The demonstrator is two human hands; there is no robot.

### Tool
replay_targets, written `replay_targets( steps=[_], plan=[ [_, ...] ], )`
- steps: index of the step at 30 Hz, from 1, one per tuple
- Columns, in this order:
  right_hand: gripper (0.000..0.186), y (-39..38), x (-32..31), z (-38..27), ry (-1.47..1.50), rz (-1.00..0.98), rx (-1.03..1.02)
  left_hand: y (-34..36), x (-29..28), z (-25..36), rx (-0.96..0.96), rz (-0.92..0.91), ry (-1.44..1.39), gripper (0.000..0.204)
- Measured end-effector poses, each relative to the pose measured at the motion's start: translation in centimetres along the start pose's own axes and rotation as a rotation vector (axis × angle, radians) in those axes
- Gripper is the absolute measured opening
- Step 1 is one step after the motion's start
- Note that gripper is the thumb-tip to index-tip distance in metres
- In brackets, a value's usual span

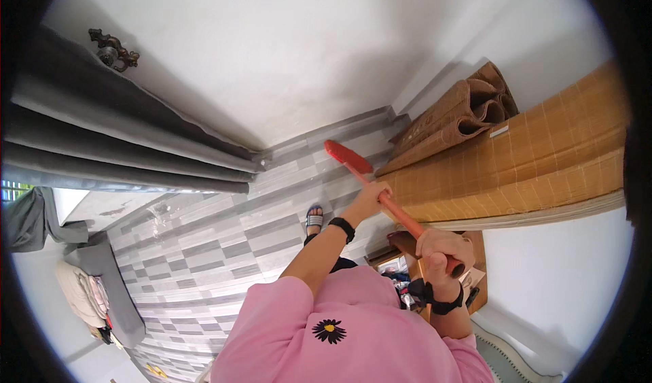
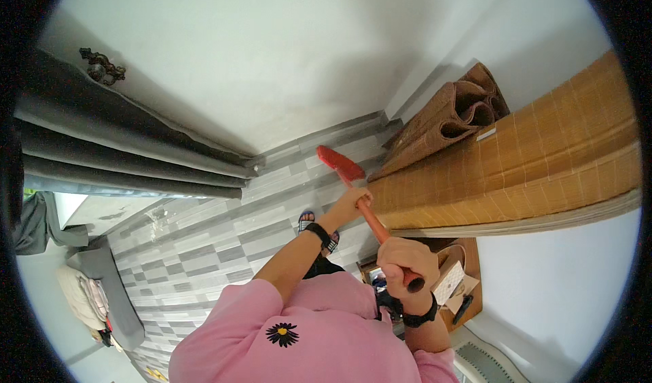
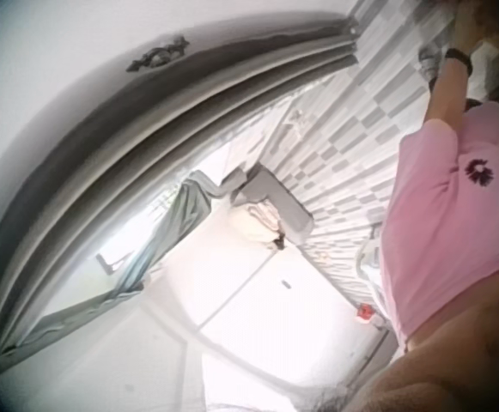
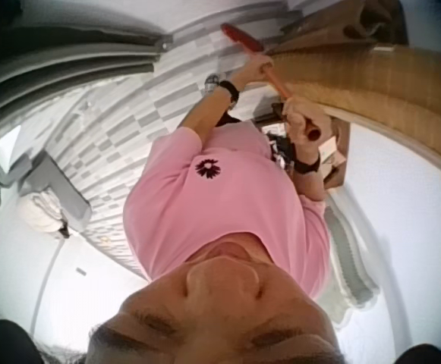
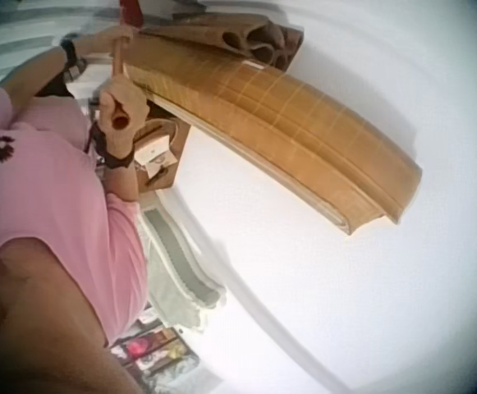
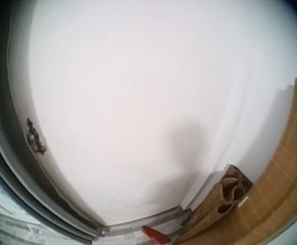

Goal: The recorder uses a broom to sweep the floor in a bedroom, focusing on areas behind curtains and under furniture.

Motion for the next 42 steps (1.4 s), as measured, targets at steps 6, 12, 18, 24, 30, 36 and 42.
replay_targets(
  steps=[6, 12, 18, 24, 30, 36, 42],
  plan=[
    [0.048, -1.9, 3.1, -0.8, -0.016, 0.167, 0.096, -6.0, -5.7, 1.4, -0.075, -0.035, 0.207, 0.019],
    [0.031, -3.6, 4.6, -0.2, 0.245, 0.421, 0.007, -10.9, -10.2, 1.5, -0.145, -0.096, 0.434, 0.023],
    [0.03, -3.3, 0.9, -5.8, 0.047, 0.646, -0.147, -8.2, -8.7, 8.9, -0.101, -0.206, 0.299, 0.029],
    [0.031, -2.3, -1.9, -9.9, -0.343, 0.955, -0.395, -1.7, -2.2, 11.6, 0.126, -0.317, 0.123, 0.02],
    [0.021, -1.5, -2.5, -2.2, -0.445, 1.136, -0.311, 0.3, -2.3, 5.6, 0.074, -0.239, 0.191, 0.016],
    [0.01, -2.1, 2.9, 9.2, -0.267, 0.894, 0.107, -6.8, -10.3, -7.3, -0.182, -0.046, 0.377, 0.008],
    [0.006, -5.2, 9.3, 16.6, 0.059, 0.609, 0.275, -17.9, -18.8, -13.6, -0.351, 0.05, 0.601, 0.013]
  ],
)
Point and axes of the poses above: each hand's wrist, its own y-axis towards the middle knuckle, its own x-axis out of the palm, z = x × y, the point moved 3 cm from there along y, towards the middle knuckle, and after that the axes turned 8 degrees about y, right-handed, at the moved point
